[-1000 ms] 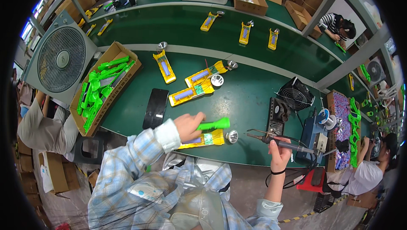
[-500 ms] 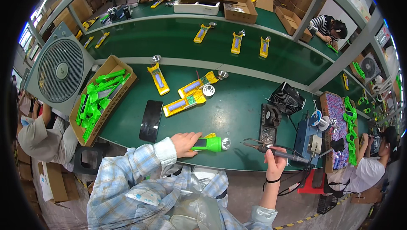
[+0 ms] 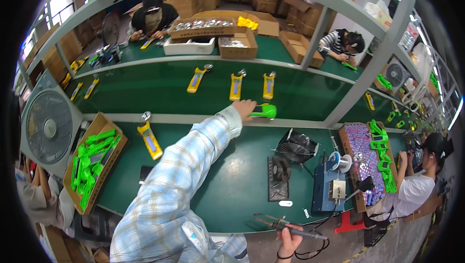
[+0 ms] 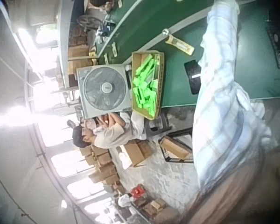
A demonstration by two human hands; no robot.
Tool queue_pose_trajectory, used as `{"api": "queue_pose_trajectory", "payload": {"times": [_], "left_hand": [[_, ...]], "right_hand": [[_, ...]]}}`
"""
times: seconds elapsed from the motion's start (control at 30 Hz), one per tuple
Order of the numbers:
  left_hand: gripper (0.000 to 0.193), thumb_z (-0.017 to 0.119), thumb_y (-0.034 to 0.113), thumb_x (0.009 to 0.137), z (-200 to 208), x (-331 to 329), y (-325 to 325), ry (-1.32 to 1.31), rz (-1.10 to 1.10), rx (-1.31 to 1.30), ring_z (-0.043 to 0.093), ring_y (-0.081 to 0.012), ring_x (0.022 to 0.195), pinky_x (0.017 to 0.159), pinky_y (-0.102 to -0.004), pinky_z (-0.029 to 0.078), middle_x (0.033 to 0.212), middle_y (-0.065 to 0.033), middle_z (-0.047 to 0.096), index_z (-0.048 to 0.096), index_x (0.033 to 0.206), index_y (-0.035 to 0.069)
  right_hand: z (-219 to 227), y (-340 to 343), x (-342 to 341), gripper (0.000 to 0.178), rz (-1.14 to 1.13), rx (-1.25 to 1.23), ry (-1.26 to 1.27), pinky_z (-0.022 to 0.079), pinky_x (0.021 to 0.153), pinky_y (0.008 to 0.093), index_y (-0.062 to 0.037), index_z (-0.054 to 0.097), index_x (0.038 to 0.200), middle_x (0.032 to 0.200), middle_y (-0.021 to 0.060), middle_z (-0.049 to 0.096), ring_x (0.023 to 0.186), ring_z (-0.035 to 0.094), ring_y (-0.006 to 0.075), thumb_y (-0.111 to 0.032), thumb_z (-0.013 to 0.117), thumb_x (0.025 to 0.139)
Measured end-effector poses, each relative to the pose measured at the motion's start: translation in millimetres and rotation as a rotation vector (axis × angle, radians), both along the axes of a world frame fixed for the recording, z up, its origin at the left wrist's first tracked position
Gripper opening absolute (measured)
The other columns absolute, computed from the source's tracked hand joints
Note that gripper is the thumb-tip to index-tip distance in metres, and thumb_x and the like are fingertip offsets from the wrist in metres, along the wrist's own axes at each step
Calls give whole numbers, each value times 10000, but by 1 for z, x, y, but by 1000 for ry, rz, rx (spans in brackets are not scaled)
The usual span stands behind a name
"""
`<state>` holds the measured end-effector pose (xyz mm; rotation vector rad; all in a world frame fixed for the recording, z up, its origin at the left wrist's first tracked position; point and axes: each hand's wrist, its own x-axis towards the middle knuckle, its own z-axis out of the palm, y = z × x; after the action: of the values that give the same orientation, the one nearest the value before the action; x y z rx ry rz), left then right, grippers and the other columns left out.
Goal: The person solders circuit boards inside flashlight casings using a soldering iron, attaches plastic casing pieces onto the assemblies, places assembled flashlights onto a conveyor belt, and solders additional flashlight parts.
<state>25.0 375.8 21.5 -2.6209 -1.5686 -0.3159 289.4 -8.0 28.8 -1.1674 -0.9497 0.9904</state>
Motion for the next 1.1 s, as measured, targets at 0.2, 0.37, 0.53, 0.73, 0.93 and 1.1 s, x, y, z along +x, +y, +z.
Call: {"api": "queue_pose_trajectory", "payload": {"times": [0.2,0.37,0.53,0.73,0.93,1.1], "left_hand": [[575,663,437,639,-39,-21,41,130,232,-152,563,-252,948,771,-380,455,997,-107,573,486,1039,63],[791,679,480,603,-28,-18,37,-21,211,-160,562,-272,950,790,-372,446,978,-124,591,401,1179,14],[561,611,457,669,14,-41,-3,-221,188,57,584,-271,872,763,-346,447,949,-125,603,541,1064,65],[340,554,405,738,67,-126,-108,-281,404,-247,610,-271,756,659,-363,476,792,-112,633,617,809,78],[586,614,500,652,28,-136,-166,-219,453,-333,571,-320,872,765,-383,456,937,-208,569,557,910,-22],[825,680,463,636,7,-144,-201,-304,544,-245,534,-367,957,811,-400,438,1044,-253,508,321,1184,-38]], "right_hand": [[-6,-3,6,194,-98,-92,10,368,396,202,-13,470,902,607,81,504,441,455,113,-142,553,783],[-7,0,3,182,-123,-73,36,379,396,191,-20,472,906,647,78,520,472,469,97,-126,557,786],[-6,12,-6,177,-59,-73,46,379,396,182,-20,471,913,677,68,519,486,470,88,-114,553,788],[-3,4,-14,179,-10,-43,65,374,399,187,-19,474,930,686,68,509,493,470,93,-102,548,790],[-1,-15,-18,208,68,-79,134,409,435,213,-7,483,935,678,87,537,493,494,115,-79,595,776],[8,-35,-19,199,63,-82,185,414,470,223,7,484,940,667,99,552,512,503,117,-51,586,780]]}}
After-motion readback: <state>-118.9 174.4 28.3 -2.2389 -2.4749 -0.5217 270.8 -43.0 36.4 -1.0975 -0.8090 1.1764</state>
